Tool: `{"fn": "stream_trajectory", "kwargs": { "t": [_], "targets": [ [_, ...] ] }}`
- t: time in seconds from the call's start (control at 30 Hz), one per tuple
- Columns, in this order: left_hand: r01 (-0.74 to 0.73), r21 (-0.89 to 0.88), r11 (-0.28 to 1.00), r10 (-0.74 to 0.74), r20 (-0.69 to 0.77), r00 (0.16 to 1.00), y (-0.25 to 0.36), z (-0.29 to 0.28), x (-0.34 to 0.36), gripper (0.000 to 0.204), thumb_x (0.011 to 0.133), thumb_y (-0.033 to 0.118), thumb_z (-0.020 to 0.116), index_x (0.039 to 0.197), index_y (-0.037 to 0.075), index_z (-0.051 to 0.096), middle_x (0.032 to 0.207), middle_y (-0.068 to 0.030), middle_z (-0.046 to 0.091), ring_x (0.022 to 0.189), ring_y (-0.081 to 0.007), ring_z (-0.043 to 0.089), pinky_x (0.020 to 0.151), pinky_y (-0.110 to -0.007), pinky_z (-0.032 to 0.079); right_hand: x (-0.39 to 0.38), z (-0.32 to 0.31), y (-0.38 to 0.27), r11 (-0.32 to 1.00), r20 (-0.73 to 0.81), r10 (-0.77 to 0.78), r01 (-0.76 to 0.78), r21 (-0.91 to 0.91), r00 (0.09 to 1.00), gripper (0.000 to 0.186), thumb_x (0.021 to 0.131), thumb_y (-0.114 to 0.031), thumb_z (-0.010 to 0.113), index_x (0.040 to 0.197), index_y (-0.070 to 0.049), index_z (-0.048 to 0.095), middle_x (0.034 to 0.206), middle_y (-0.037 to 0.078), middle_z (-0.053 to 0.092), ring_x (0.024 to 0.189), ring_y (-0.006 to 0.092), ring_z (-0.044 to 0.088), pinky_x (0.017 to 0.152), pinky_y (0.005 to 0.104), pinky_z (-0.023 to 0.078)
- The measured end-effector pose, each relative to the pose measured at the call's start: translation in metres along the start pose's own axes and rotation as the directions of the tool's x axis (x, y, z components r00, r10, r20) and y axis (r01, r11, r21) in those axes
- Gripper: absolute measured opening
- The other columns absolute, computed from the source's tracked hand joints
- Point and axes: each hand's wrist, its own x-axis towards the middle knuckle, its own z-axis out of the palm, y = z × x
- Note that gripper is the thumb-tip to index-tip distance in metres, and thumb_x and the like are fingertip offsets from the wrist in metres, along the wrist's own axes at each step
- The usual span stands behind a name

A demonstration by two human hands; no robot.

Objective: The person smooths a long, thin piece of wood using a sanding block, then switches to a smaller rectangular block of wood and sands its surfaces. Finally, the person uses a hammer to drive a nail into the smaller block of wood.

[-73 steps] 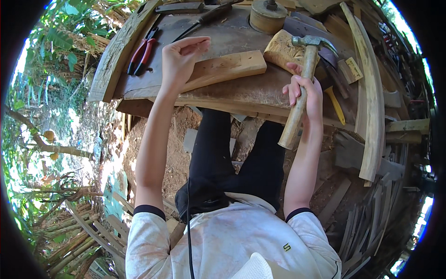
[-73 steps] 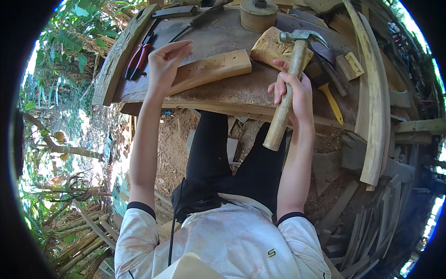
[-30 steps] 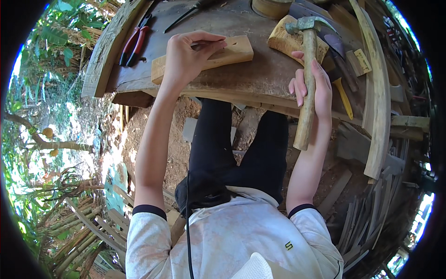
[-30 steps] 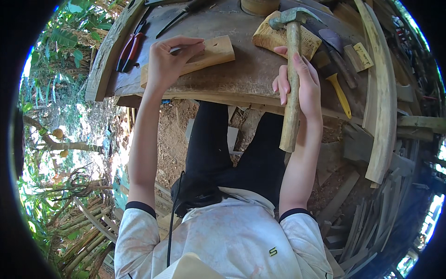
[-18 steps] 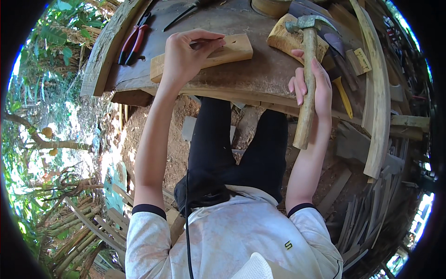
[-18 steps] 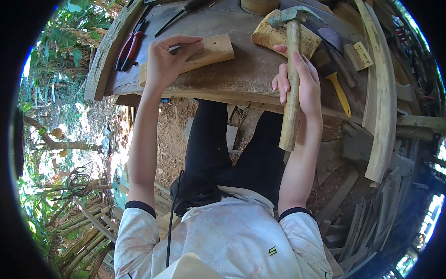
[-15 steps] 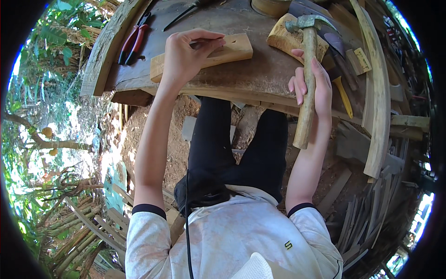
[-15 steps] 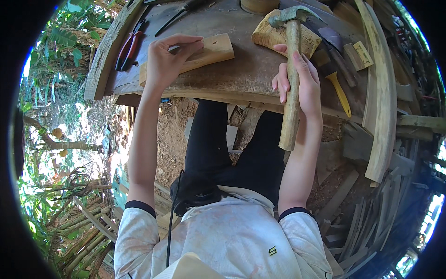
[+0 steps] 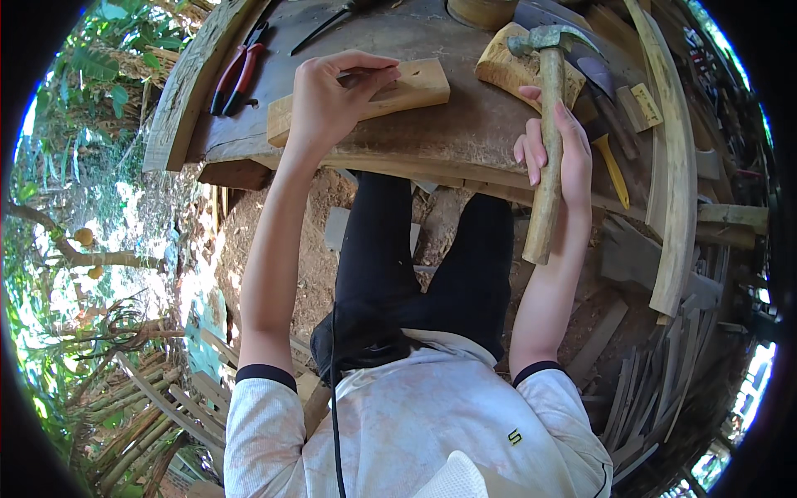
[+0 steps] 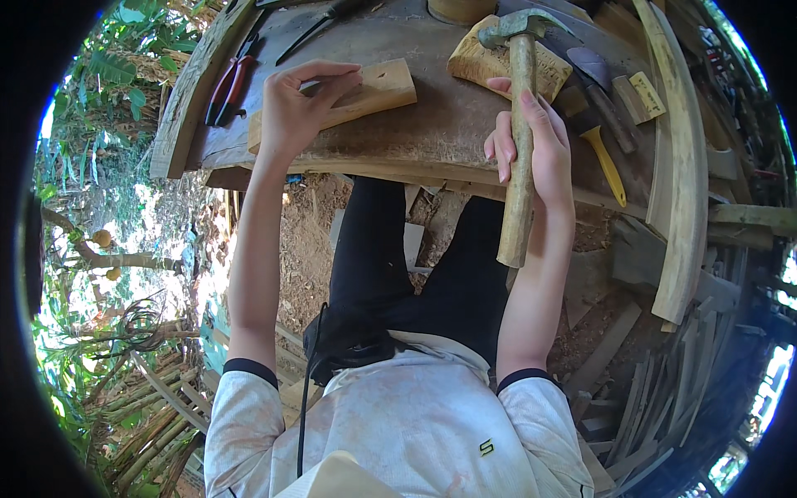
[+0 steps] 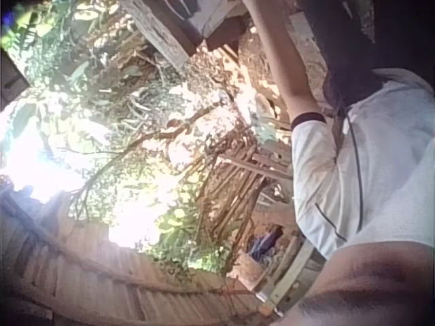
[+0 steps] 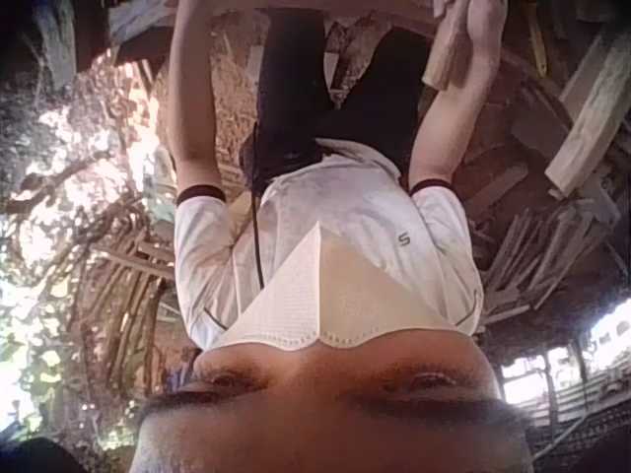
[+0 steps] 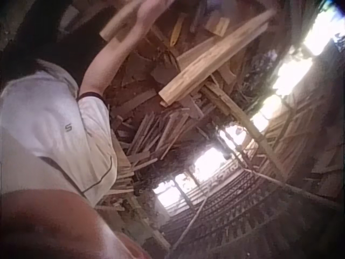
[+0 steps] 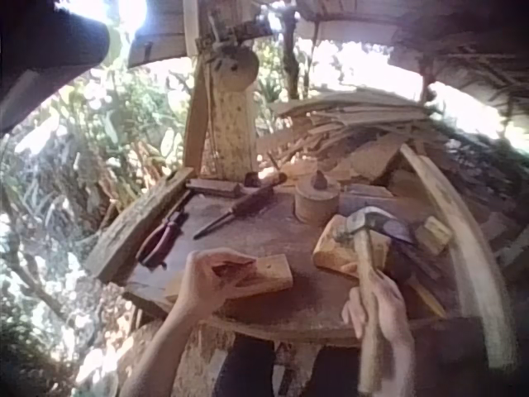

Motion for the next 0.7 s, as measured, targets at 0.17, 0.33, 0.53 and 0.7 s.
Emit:
{"fn": "stream_trajectory", "kwargs": {
  "t": [0.17,0.33,0.53,0.7],
  "targets": [
    [0.008,-0.023,1.0,-0.008,0.0,1.0,-0.002,0.0,0.0,0.014,0.093,0.006,0.081,0.105,0.003,0.085,0.096,-0.006,0.082,0.093,-0.0101,0.075,0.086,-0.027,0.058,0.0,0.001,-0.001,1.0,0.007,0.001,-0.001,-0.002,1.0,0.054,0.117,-0.038,0.041,0.141,0.008,0.055,0.058,-0.001,0.046,0.043,0.011,0.046,0.065,0.029,0.048],
    [-0.008,-0.015,1.0,0.009,0.007,1.0,-0.002,0.0,-0.001,0.013,0.093,0.006,0.081,0.105,0.002,0.085,0.096,-0.006,0.082,0.093,-0.0095,0.075,0.086,-0.027,0.058,0.0,0.0,0.0,1.0,0.012,0.002,-0.002,-0.004,1.0,0.055,0.117,-0.039,0.041,0.141,0.008,0.055,0.058,-0.001,0.046,0.043,0.011,0.046,0.065,0.0287,0.048],
    [-0.127,0.056,0.99,0.13,-0.052,0.99,-0.004,0.003,0.002,0.041,0.088,0.007,0.087,0.128,0.004,0.078,0.093,-0.0087,0.083,0.079,-0.0076,0.074,0.077,-0.026,0.059,-0.002,0.001,0.001,0.995,0.073,-0.011,0.018,-0.102,0.997,0.051,0.117,-0.037,0.042,0.145,0.005,0.054,0.065,0.0,0.05,0.049,0.0099,0.051,0.068,0.0301,0.051],
    [-0.143,0.046,0.989,0.145,-0.052,0.988,-0.011,0.004,0.002,0.056,0.084,0.003,0.089,0.137,0.007,0.073,0.094,-0.0095,0.082,0.095,-0.0136,0.078,0.085,-0.029,0.063,-0.017,0.032,-0.006,0.977,0.092,0.065,-0.045,-0.206,0.994,0.047,0.117,-0.035,0.048,0.146,0.001,0.055,0.085,-0.003,0.054,0.061,0.0049,0.052,0.056,0.0255,0.049]
  ]
}}
